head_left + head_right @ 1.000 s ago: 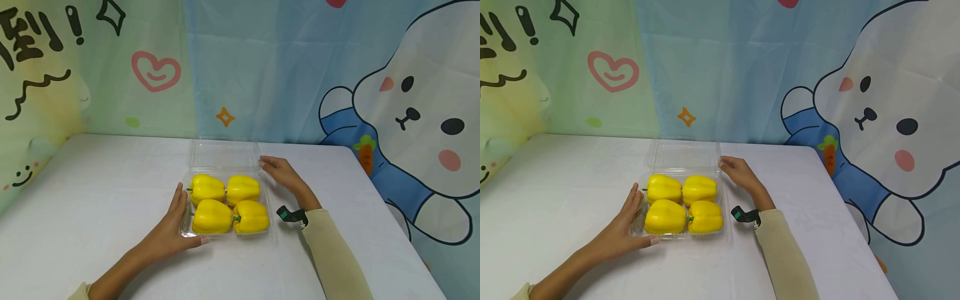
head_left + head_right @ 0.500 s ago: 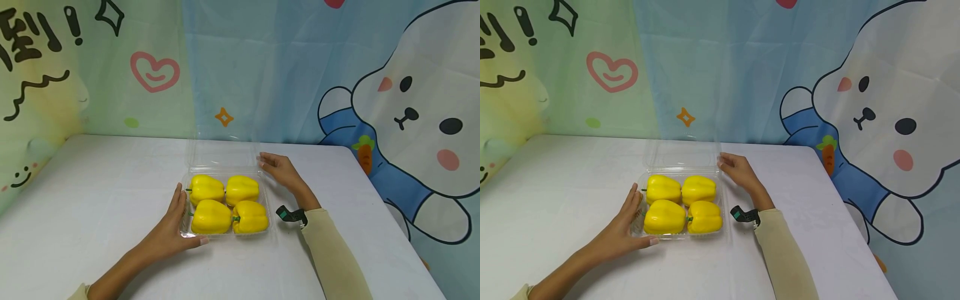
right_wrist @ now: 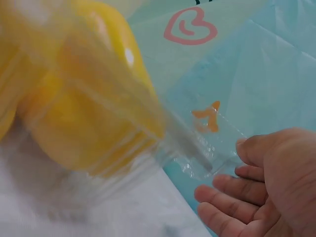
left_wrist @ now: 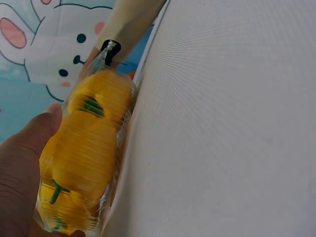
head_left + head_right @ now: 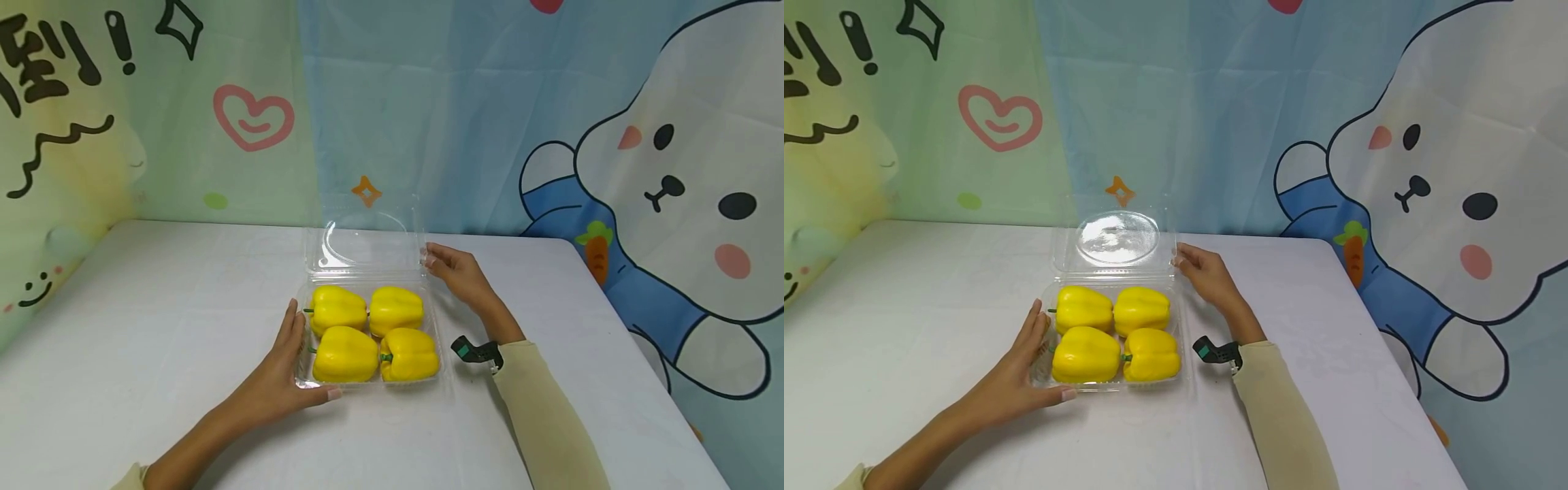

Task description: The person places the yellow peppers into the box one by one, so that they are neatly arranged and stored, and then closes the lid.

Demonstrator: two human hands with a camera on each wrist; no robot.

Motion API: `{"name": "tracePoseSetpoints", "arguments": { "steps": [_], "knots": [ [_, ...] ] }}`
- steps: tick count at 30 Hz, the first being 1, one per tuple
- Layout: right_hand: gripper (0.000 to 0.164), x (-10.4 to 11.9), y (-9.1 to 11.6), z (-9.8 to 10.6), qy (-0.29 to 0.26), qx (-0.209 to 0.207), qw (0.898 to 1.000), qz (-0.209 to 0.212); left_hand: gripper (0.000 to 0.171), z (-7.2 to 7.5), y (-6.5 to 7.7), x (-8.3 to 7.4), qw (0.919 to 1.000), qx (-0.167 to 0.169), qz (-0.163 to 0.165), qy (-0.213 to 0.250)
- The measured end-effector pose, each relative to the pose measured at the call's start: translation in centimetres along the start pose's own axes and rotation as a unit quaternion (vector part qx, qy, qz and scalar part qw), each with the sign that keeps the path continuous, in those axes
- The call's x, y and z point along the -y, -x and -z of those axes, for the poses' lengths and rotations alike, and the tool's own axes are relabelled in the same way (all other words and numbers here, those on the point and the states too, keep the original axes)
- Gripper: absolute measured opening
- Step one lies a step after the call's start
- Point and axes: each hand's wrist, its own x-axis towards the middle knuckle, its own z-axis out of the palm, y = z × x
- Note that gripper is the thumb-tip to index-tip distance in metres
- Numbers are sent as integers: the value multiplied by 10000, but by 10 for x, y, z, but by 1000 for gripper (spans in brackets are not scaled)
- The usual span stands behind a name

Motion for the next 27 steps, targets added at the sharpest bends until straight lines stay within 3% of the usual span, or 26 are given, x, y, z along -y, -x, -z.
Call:
{"name": "tracePoseSetpoints", "arguments": {
  "steps": [16, 27],
  "knots": [
    [51, 20, 2, 2, -724, 27, 9973, 149, 129, 0, 0, 2, 10000, 11, -11, 12],
    [48, 32, 7, 4, -1126, -79, 9919, 586, 130, 0, 0, 1, 10000, 0, -26, 24]
  ]
}}
